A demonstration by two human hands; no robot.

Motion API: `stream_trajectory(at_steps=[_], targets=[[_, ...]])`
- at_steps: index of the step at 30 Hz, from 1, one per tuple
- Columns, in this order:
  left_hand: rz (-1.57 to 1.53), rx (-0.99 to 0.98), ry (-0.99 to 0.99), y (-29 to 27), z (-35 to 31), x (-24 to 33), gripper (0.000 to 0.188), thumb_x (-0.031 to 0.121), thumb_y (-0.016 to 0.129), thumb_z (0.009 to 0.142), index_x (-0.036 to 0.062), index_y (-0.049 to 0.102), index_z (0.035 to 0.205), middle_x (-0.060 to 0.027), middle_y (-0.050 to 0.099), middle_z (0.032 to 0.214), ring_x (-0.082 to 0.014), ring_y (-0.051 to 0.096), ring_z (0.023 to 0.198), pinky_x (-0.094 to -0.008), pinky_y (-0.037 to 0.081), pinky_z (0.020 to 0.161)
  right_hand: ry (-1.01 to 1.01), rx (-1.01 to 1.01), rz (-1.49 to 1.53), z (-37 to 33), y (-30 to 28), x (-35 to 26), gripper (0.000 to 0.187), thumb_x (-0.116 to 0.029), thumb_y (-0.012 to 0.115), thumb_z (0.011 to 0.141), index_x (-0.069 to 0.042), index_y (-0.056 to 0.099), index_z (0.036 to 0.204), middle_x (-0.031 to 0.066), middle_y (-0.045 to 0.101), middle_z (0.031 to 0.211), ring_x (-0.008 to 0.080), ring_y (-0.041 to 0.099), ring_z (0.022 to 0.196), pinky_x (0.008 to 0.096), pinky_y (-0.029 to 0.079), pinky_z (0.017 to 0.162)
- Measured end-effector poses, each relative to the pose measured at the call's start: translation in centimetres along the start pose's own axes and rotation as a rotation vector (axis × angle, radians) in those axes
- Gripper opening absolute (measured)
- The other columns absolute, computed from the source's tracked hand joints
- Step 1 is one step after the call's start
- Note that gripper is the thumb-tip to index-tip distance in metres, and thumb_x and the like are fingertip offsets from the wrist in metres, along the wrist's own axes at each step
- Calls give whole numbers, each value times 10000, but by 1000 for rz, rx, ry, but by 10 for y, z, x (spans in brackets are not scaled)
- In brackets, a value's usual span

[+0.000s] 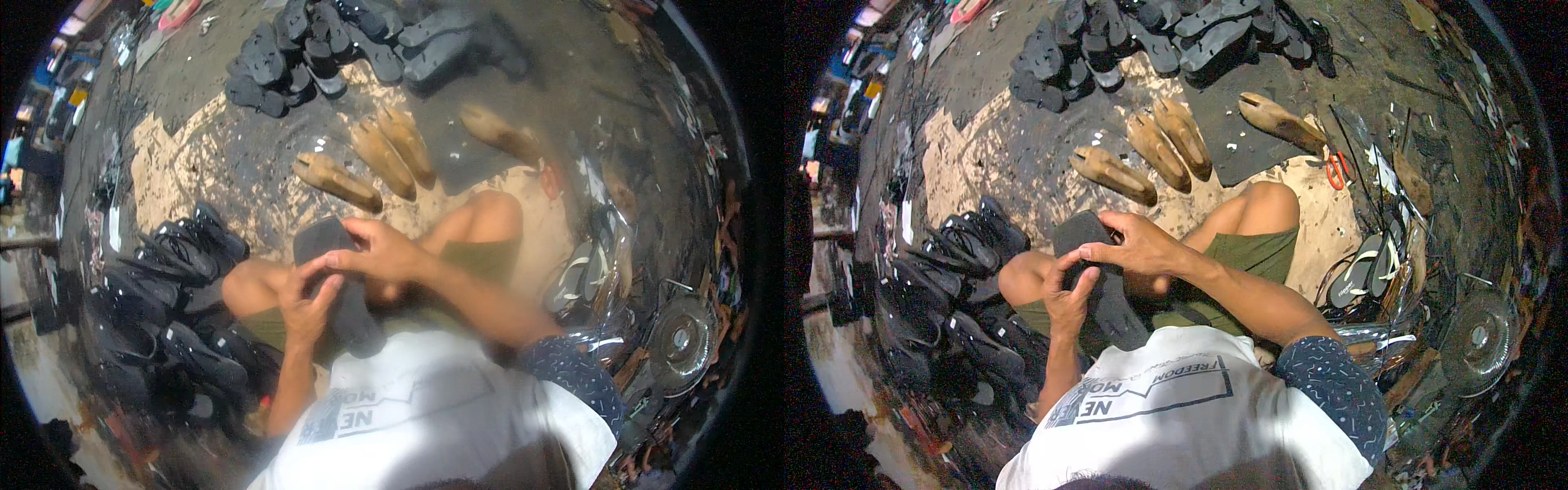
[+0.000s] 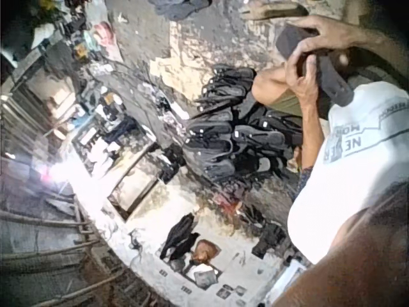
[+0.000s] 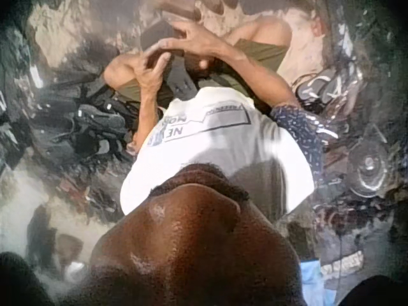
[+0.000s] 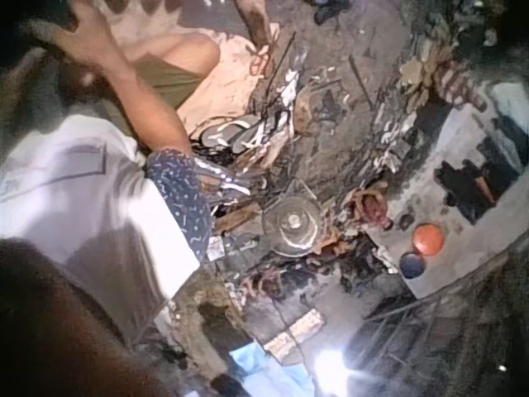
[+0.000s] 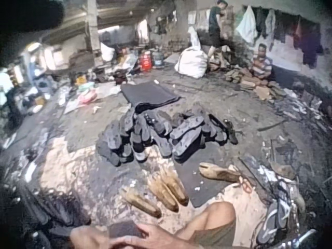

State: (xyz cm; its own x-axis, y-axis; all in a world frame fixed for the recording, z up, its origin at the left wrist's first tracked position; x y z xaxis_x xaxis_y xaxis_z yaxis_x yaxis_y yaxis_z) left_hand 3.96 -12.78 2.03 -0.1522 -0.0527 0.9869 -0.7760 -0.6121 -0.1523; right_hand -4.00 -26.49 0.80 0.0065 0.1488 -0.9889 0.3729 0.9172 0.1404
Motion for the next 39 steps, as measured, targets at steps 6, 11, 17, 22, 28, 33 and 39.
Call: stream_trajectory(at_steps=[6, 11, 17, 22, 28, 33, 39], targets=[[-31, 147, -52, -18, -19, -1, 470, 92, 719, 948, 30, 525, 1372, -149, 601, 1320, -235, 569, 1226, -355, 458, 1041, 57, -29, -201, -19, 14, 5, 357, -304, 729, 930, 20, 641, 1051, 24, 608, 770, 105, 519, 681, 331, 464, 597], [-246, 152, -161, -1, 3, -1, 976, 223, 762, 913, 81, 114, 1629, -234, 285, 1602, -325, 401, 1416, -442, 321, 1175, 79, 138, -122, -17, -8, 1, 359, -244, 707, 931, 25, 657, 1163, 44, 666, 834, 90, 589, 731, 295, 521, 666], [639, -113, 131, 33, 7, -15, 995, 79, 746, 808, -45, 140, 1587, -281, 321, 1584, -371, 373, 1464, -445, 332, 1190, -73, 307, 133, 42, -79, 20, 462, -362, 742, 933, 3, 660, 1204, 53, 706, 958, 106, 651, 789, 281, 532, 700], [-322, 91, -412, -10, 8, -58, 444, 131, 659, 995, -37, 515, 1381, -88, 716, 1038, -126, 679, 881, -275, 563, 793, 38, 839, -1275, 14, -249, 132, 517, -370, 709, 921, 18, 612, 1249, 265, 709, 1075, 411, 695, 981, 432, 546, 865], [219, 338, -136, -77, 32, -48, 564, 231, 604, 1005, -141, 480, 1409, -120, 707, 1035, -155, 645, 876, -301, 516, 768, 115, 617, 0, -1, -154, 64, 533, -329, 703, 914, 24, 595, 1299, 154, 700, 1158, 234, 668, 1043, 373, 528, 904], [490, 345, -53, -87, 58, -20, 486, 201, 489, 1018, -72, 511, 1420, -276, 712, 1012, -303, 723, 879, -381, 544, 815, 76, 360, 20, -61, -19, -10, 620, -319, 719, 903, 67, 546, 1357, 143, 680, 1181, 206, 645, 1077, 344, 526, 947], [547, 292, 268, -58, 42, 11, 450, 244, 432, 1048, -57, 537, 1366, -158, 703, 1016, -290, 700, 878, -352, 538, 745, -151, 374, -317, -49, 28, -29, 632, -233, 747, 878, 78, 522, 1380, 247, 640, 1227, 359, 622, 1099, 427, 493, 985]])
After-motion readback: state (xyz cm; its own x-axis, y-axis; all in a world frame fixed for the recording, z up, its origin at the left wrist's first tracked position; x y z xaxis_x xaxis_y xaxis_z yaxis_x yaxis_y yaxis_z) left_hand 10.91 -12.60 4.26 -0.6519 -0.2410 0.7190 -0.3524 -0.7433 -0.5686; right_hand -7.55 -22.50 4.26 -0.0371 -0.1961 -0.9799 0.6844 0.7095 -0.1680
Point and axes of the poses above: each hand's wrist, its own z-axis towards the middle knuckle, its own y-axis out of the palm, x = y × z, the point moved 9 cm from there along z, towards the middle knuckle
